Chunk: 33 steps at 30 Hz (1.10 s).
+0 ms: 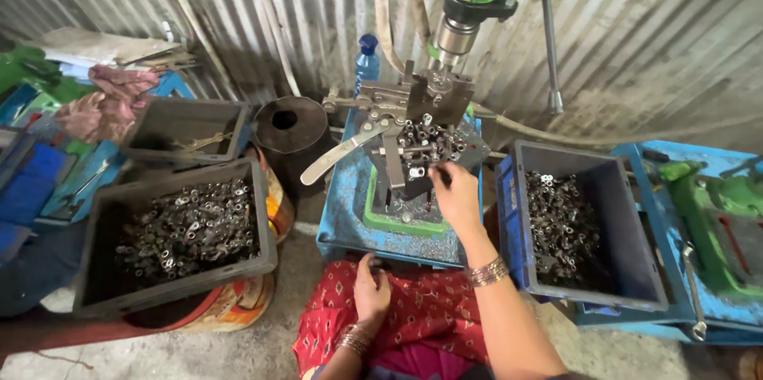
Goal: The person operates a drill press to drill holes in small metal parts. They repeatedly place each part under the drill, lower the drill head to drill, then remove the finished part and place it into a bin. The cycle continues with multiple parts.
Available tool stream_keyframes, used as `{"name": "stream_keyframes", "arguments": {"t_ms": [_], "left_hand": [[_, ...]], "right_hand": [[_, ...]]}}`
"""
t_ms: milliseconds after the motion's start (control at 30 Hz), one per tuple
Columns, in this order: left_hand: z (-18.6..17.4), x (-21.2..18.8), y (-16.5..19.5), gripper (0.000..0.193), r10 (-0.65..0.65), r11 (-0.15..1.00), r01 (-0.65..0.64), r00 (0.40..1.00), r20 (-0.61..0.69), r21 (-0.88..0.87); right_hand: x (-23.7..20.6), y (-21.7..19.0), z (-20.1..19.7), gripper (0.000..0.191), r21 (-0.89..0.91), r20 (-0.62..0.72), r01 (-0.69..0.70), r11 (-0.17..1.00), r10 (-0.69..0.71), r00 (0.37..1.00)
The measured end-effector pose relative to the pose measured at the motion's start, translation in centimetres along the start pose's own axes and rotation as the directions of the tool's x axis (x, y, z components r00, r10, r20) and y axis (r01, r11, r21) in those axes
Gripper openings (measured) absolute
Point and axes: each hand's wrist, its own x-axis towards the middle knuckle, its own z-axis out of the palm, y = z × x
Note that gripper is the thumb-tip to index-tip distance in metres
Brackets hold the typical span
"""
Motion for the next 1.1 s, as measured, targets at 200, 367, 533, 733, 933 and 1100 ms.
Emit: {"name": "stream_keyframes", "arguments": {"t_ms": [200,367,533,733,933,1100], "left_hand": [[-0.5,0.9,-0.8,0.042,-0.054,0.994,0.058,0.998,0.036,-0.097],[-1.0,1.5,-1.1,0.031,-0.18,0.98,0.182,0.983,0.029,-0.076],[-1.2,2.1,-0.8,0.026,-0.164,0.986,0.165,0.986,0.016,-0.015],[-1.6,2.2,-0.1,0.024,-0.209,0.975,0.213,0.976,0.062,-0.068],[-2.0,2.7,0.6,0.023,-0.176,0.982,0.178,0.984,0.041,-0.07],[-2.0,2.9,1.0,0.022,-0.206,0.978,0.207,0.977,0.063,-0.012]], "right_hand": [[2.9,1.1,-1.7,0.026,-0.001,0.083,-0.178,0.984,0.178,0.981],[6.0,2.1,-2.3,0.034,0.488,0.015,-0.276,0.828,0.308,0.951],[9.4,2.2,-0.7,0.033,0.272,-0.12,-0.208,0.939,0.247,0.961],[11.7,1.6,0.5,0.017,0.764,0.056,-0.29,0.576,0.388,0.92],[10.5,1.7,0.9,0.013,0.829,0.23,-0.408,0.383,0.431,0.873],[10.5,1.1,1.4,0.013,0.839,0.237,-0.371,0.398,0.346,0.908]]}}
